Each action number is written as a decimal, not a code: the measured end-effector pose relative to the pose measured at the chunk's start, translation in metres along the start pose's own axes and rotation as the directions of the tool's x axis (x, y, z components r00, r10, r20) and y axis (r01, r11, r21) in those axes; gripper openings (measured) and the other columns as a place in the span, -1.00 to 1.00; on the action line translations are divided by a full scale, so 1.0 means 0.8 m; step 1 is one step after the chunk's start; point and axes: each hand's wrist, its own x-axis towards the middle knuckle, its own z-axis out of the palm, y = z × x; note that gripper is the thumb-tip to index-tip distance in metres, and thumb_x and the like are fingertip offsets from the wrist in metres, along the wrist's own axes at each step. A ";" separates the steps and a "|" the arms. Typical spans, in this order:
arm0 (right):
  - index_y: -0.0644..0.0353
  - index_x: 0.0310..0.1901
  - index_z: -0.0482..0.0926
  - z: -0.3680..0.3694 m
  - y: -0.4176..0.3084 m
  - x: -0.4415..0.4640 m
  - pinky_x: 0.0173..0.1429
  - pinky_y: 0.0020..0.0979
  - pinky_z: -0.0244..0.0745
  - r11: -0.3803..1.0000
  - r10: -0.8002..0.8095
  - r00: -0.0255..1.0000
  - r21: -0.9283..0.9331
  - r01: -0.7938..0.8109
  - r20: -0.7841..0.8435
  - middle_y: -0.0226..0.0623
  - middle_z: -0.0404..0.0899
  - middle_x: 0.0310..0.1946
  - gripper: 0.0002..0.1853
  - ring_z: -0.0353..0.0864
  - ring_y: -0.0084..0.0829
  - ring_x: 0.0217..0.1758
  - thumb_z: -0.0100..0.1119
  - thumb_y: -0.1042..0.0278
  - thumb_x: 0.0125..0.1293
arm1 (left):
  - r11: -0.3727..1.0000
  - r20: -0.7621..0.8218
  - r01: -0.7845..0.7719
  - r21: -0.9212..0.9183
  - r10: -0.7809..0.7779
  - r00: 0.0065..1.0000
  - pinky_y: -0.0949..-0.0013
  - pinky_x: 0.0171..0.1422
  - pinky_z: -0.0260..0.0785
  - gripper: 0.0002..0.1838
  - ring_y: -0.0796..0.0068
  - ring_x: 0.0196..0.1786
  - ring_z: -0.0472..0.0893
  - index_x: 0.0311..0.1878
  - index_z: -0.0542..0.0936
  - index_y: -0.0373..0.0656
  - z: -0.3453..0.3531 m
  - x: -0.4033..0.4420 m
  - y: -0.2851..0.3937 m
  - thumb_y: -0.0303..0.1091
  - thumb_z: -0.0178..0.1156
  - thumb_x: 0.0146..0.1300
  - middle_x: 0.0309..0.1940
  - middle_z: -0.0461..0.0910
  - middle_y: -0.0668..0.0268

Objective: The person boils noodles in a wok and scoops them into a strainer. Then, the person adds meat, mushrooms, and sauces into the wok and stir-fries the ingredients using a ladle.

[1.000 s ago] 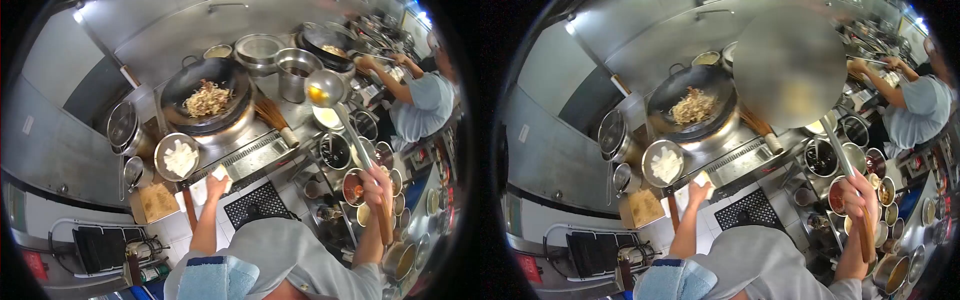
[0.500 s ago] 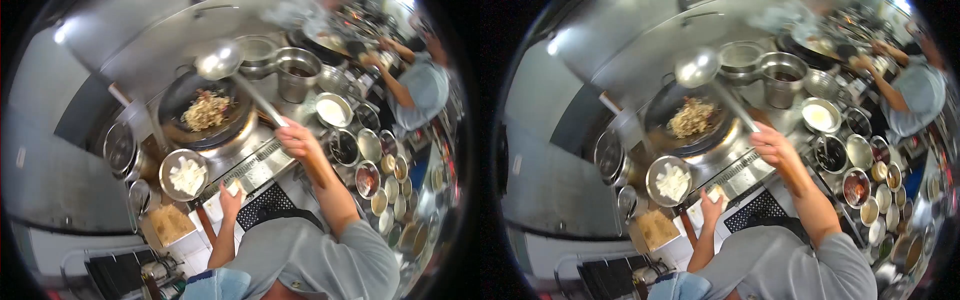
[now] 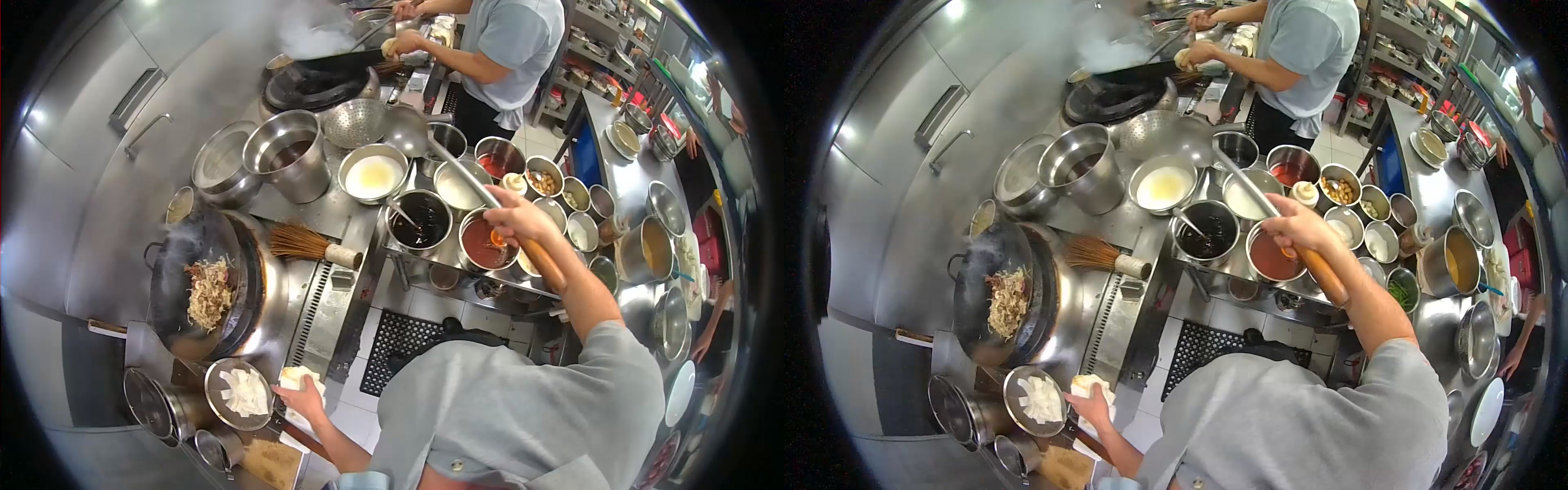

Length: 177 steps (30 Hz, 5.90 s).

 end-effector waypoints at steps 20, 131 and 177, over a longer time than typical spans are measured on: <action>0.20 0.00 0.40 -0.160 0.021 0.069 -0.72 -0.66 0.16 0.943 0.072 0.990 0.314 -0.108 0.124 -0.50 0.33 -0.51 -0.77 0.23 -0.79 -0.69 0.02 0.49 0.31 | 0.616 0.201 -0.747 -0.249 0.788 0.582 0.04 0.34 0.21 -0.54 -0.08 0.23 0.38 0.14 0.46 -0.34 0.160 0.002 0.434 -0.45 0.16 0.13 0.16 0.43 -0.09; 0.19 0.41 0.12 0.383 -0.022 0.038 -0.77 -0.63 0.08 0.986 0.030 0.808 0.114 -0.119 0.589 -0.53 0.26 -0.57 -0.36 0.11 -0.75 -0.77 0.06 0.46 0.31 | 0.068 -0.820 -0.933 -0.354 0.456 0.344 0.32 -0.47 0.34 -0.87 0.41 -0.60 0.44 -0.38 0.51 -0.09 -0.369 -0.003 0.207 -0.44 0.25 -0.01 -0.58 0.48 0.27; 0.20 0.46 -0.08 0.435 0.113 0.057 -0.19 -0.15 0.55 0.938 -0.247 0.692 -0.012 0.347 0.678 0.21 0.57 -0.27 -0.23 0.60 0.10 -0.34 -0.05 -0.04 0.40 | 0.186 0.507 0.472 -0.862 0.281 0.815 0.16 0.31 0.23 -0.42 0.29 0.14 0.45 0.24 0.31 -0.33 -0.093 0.110 0.200 0.02 -0.07 0.45 0.12 0.45 0.10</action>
